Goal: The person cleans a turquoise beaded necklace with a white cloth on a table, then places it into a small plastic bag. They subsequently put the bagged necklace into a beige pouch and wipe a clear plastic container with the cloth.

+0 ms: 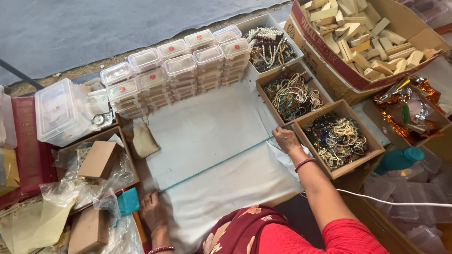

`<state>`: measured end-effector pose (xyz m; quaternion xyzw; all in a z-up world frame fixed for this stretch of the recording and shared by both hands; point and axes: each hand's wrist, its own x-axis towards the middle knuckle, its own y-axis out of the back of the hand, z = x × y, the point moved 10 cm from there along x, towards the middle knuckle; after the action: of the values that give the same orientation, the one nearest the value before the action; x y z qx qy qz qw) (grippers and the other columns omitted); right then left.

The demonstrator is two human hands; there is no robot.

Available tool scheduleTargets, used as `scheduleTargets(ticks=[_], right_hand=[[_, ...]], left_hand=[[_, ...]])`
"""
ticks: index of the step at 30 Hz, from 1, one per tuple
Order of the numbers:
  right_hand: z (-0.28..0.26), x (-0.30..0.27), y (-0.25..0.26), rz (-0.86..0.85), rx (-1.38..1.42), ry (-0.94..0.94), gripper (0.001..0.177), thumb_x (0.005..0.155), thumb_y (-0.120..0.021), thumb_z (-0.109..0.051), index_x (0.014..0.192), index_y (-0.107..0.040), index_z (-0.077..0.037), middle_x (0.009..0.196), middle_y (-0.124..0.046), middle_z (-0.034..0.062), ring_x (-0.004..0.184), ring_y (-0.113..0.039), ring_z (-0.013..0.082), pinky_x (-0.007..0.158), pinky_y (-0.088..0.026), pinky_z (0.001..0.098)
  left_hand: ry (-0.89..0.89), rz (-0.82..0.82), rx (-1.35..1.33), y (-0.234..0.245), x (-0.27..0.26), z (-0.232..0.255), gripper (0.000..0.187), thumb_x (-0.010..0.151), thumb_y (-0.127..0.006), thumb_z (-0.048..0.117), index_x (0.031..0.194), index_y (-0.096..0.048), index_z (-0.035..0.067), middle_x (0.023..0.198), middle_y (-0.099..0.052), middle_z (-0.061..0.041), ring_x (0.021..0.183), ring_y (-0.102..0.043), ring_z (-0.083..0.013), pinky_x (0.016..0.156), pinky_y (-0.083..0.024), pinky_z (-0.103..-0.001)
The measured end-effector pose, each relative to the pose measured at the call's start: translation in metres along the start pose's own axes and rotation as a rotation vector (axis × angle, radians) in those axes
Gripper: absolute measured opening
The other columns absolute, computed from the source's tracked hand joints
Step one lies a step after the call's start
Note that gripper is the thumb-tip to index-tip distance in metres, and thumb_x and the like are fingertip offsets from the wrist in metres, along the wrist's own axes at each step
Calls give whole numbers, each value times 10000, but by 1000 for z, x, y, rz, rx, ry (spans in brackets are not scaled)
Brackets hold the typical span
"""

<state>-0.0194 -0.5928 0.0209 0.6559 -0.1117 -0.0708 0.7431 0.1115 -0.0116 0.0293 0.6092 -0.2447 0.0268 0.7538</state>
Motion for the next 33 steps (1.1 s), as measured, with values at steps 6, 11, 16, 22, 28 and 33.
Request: scheduleTargets(ticks=[6,11,16,22,28,33], right_hand=[[-2,-15,32,191,-86,-87,228,933,-592,-61,1099,-717,-152,1256,-717,147,1042,-721,284,901,-578,433],[-55,-81,139,302,-88,-131,525,598,-628,-186,1094,-799,-206,1224,-740,184,1001,-708,398,758,-556,539],[-67,-44,32,46,206,-205,167,920,-606,-120,934,-773,-117,1027,-734,128,1025,-699,308,918,-565,460],[-353,19,151,199,370,477,108,915,-598,-50,904,-704,-40,921,-693,145,871,-690,291,769,-595,404],[-415,-25,115,225,291,749,390,910,-512,-231,1279,-635,-193,1516,-465,89,1395,-474,361,1124,-339,682],[-221,-15,72,314,-239,356,503,1019,-430,-115,1516,-475,-56,1657,-380,98,1528,-345,234,1230,-291,408]], left_hand=[[0,66,-232,-7,-11,-11,227,953,-656,97,1170,-721,85,1180,-671,-126,1107,-638,-329,1004,-523,-435],[-34,113,-278,0,-9,-6,244,969,-656,113,1195,-727,54,1188,-666,-149,1112,-634,-345,1008,-515,-450],[-3,117,-284,-16,-15,-17,183,966,-655,121,1117,-745,70,1194,-672,-138,1135,-629,-346,1021,-518,-447],[38,74,-276,3,-12,-8,194,968,-657,95,1135,-750,66,1208,-660,-154,1158,-621,-354,1046,-508,-448],[130,85,-350,0,-10,-8,294,815,-655,52,1092,-752,35,1209,-654,-175,1165,-608,-380,1036,-504,-457],[140,112,-297,-1,-14,-11,232,945,-635,25,1131,-767,65,1220,-667,-158,1169,-622,-358,1037,-517,-438]])
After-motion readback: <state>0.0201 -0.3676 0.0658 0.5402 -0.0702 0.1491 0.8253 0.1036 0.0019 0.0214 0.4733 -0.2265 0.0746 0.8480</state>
